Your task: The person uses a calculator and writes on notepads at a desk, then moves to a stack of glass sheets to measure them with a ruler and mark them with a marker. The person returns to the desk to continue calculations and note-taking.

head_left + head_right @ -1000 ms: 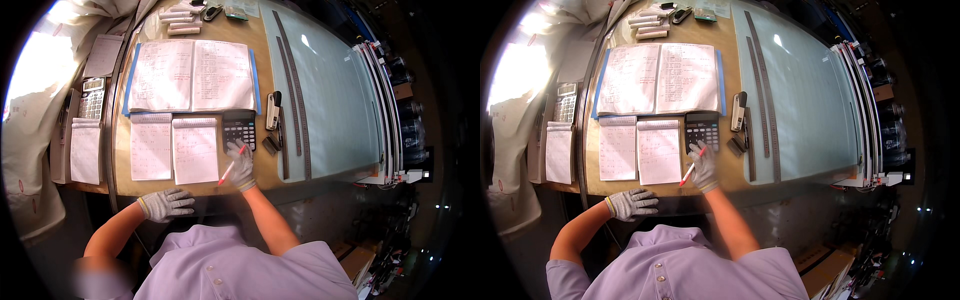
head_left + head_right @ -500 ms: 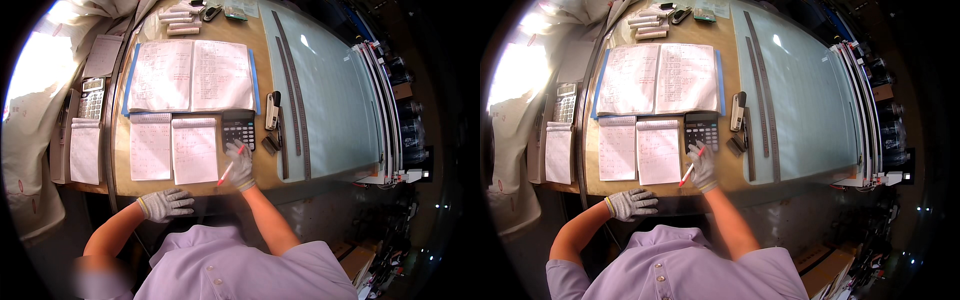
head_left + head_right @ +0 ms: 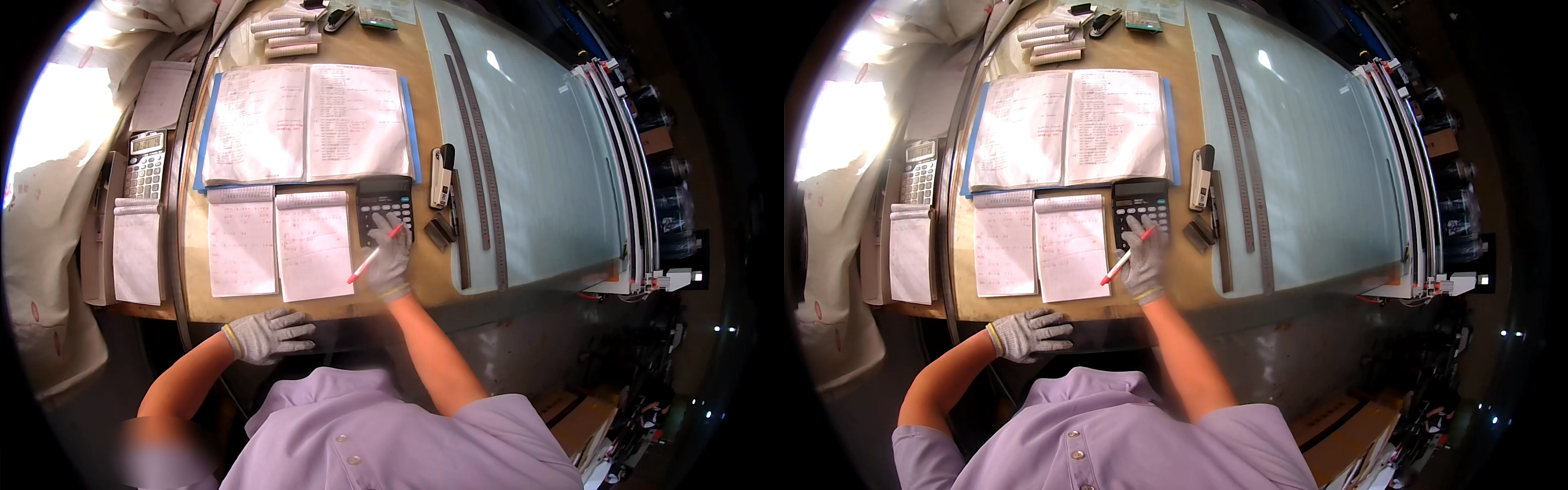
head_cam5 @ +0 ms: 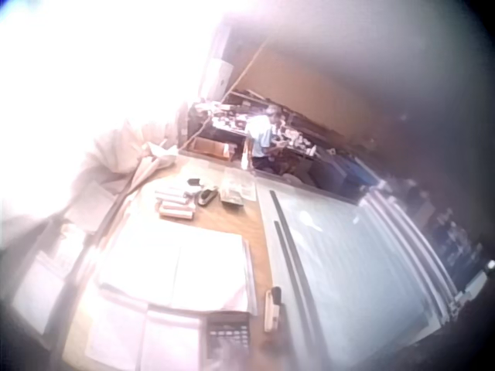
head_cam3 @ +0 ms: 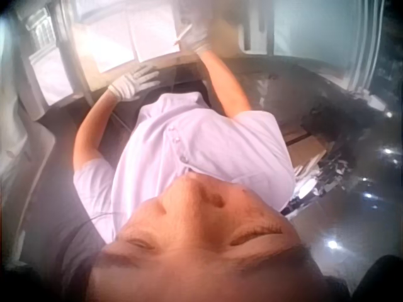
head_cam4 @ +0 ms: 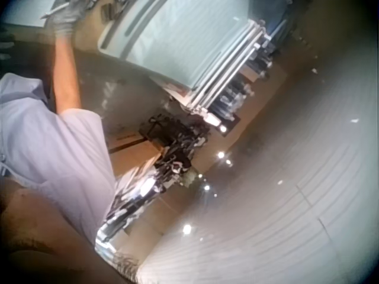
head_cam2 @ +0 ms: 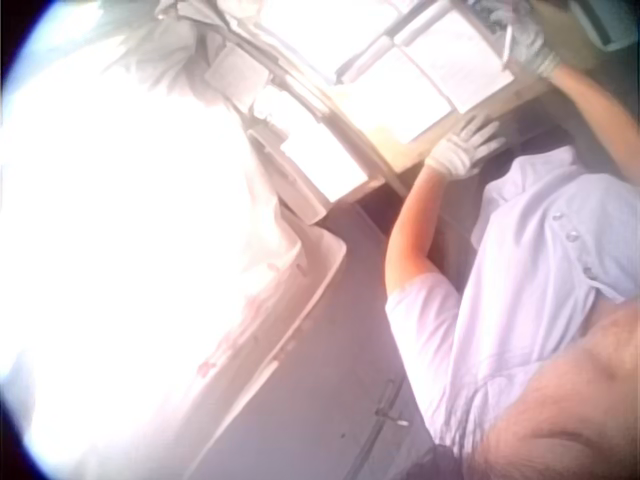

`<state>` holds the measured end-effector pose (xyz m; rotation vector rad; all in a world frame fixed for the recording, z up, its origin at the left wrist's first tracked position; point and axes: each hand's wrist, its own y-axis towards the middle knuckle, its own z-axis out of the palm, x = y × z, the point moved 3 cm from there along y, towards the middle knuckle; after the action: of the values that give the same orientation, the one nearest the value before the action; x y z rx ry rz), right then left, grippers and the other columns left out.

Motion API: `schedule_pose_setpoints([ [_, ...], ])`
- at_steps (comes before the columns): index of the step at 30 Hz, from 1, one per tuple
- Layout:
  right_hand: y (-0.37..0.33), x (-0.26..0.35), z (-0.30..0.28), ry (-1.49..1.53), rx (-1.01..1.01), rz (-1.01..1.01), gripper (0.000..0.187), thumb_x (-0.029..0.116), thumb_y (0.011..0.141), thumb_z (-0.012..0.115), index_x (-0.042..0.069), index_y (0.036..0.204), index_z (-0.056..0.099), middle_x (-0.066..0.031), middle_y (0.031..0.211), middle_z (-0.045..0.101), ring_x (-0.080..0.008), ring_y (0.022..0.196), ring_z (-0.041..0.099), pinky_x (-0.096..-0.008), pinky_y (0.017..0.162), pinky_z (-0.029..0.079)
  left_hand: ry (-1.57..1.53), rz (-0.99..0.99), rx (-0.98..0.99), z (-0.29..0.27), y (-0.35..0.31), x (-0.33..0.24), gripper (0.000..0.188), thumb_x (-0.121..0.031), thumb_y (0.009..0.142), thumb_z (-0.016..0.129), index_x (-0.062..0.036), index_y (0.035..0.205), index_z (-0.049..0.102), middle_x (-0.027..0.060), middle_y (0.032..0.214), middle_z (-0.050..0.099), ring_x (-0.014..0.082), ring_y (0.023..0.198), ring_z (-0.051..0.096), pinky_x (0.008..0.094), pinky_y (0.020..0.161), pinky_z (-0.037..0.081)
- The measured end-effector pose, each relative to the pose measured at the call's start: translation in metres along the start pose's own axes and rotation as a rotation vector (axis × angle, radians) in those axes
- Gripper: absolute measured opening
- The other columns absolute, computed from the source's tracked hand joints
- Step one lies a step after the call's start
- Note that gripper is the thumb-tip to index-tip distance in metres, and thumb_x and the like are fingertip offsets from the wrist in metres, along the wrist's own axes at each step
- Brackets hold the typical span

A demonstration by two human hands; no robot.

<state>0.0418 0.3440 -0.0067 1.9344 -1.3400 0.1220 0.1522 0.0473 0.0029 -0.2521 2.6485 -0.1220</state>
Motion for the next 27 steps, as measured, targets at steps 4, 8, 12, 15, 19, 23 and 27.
schedule_pose_setpoints([
  [4, 0.001, -0.007, -0.016, -0.075, -0.111, 0.056, 0.046, 0.008, 0.074, 0.074, 0.009, 0.113, 0.052, -0.0145, 0.132, 0.059, -0.0412, 0.128, 0.051, -0.0575, 0.109, 0.036, 0.004, -0.004, 0.005, 0.000, 0.000, -0.001, 0.085, -0.039, 0.075, 0.073, -0.0265, 0.154, 0.042, 0.0091, 0.163, 0.035, 0.0368, 0.149, 0.034, 0.0550, 0.120, 0.031],
  [8, -0.003, -0.015, -0.015, -0.131, -0.089, 0.083, 0.048, 0.008, 0.071, 0.076, 0.009, 0.113, 0.051, -0.0138, 0.132, 0.059, -0.0403, 0.128, 0.051, -0.0576, 0.109, 0.036, -0.019, -0.008, -0.007, -0.004, 0.000, -0.002, 0.081, -0.036, 0.077, 0.072, -0.0260, 0.152, 0.044, 0.0091, 0.162, 0.036, 0.0363, 0.148, 0.035, 0.0545, 0.120, 0.031],
  [12, -0.001, -0.009, -0.013, -0.096, -0.041, 0.026, 0.047, 0.010, 0.072, 0.076, 0.010, 0.113, 0.053, -0.0131, 0.135, 0.059, -0.0422, 0.132, 0.049, -0.0595, 0.109, 0.035, -0.060, -0.025, -0.010, -0.012, 0.001, -0.004, 0.073, -0.029, 0.080, 0.071, -0.0249, 0.149, 0.048, 0.0088, 0.160, 0.039, 0.0351, 0.147, 0.037, 0.0529, 0.120, 0.032],
  [15, 0.001, -0.008, -0.008, -0.075, 0.048, -0.047, 0.047, 0.010, 0.074, 0.075, 0.011, 0.115, 0.052, -0.0152, 0.137, 0.059, -0.0441, 0.133, 0.048, -0.0594, 0.109, 0.035, -0.015, -0.012, 0.007, -0.005, 0.002, -0.002, 0.080, -0.036, 0.078, 0.071, -0.0262, 0.152, 0.044, 0.0089, 0.162, 0.036, 0.0365, 0.148, 0.035, 0.0545, 0.120, 0.031],
  [19, 0.001, -0.005, -0.011, -0.029, 0.037, -0.026, 0.044, 0.007, 0.077, 0.070, 0.010, 0.117, 0.051, -0.0174, 0.136, 0.061, -0.0447, 0.131, 0.050, -0.0568, 0.109, 0.034, 0.012, -0.006, -0.001, 0.003, 0.000, 0.000, 0.084, -0.039, 0.077, 0.071, -0.0271, 0.155, 0.041, 0.0088, 0.164, 0.034, 0.0370, 0.149, 0.034, 0.0551, 0.121, 0.030],
  [23, -0.015, -0.005, -0.024, 0.027, -0.064, 0.064, 0.038, 0.007, 0.079, 0.066, 0.009, 0.115, 0.054, -0.0163, 0.130, 0.063, -0.0418, 0.128, 0.052, -0.0552, 0.108, 0.035, -0.003, -0.008, 0.008, 0.002, -0.001, -0.001, 0.086, -0.039, 0.076, 0.072, -0.0272, 0.155, 0.040, 0.0086, 0.164, 0.033, 0.0368, 0.149, 0.034, 0.0550, 0.121, 0.030],
  [27, -0.031, -0.010, -0.029, -0.081, -0.078, 0.151, 0.033, 0.010, 0.081, 0.064, 0.008, 0.113, 0.057, -0.0155, 0.127, 0.063, -0.0402, 0.126, 0.054, -0.0541, 0.107, 0.036, -0.041, -0.018, -0.003, -0.009, 0.001, -0.003, 0.077, -0.033, 0.078, 0.072, -0.0249, 0.151, 0.046, 0.0085, 0.161, 0.038, 0.0353, 0.148, 0.036, 0.0538, 0.120, 0.032],
])
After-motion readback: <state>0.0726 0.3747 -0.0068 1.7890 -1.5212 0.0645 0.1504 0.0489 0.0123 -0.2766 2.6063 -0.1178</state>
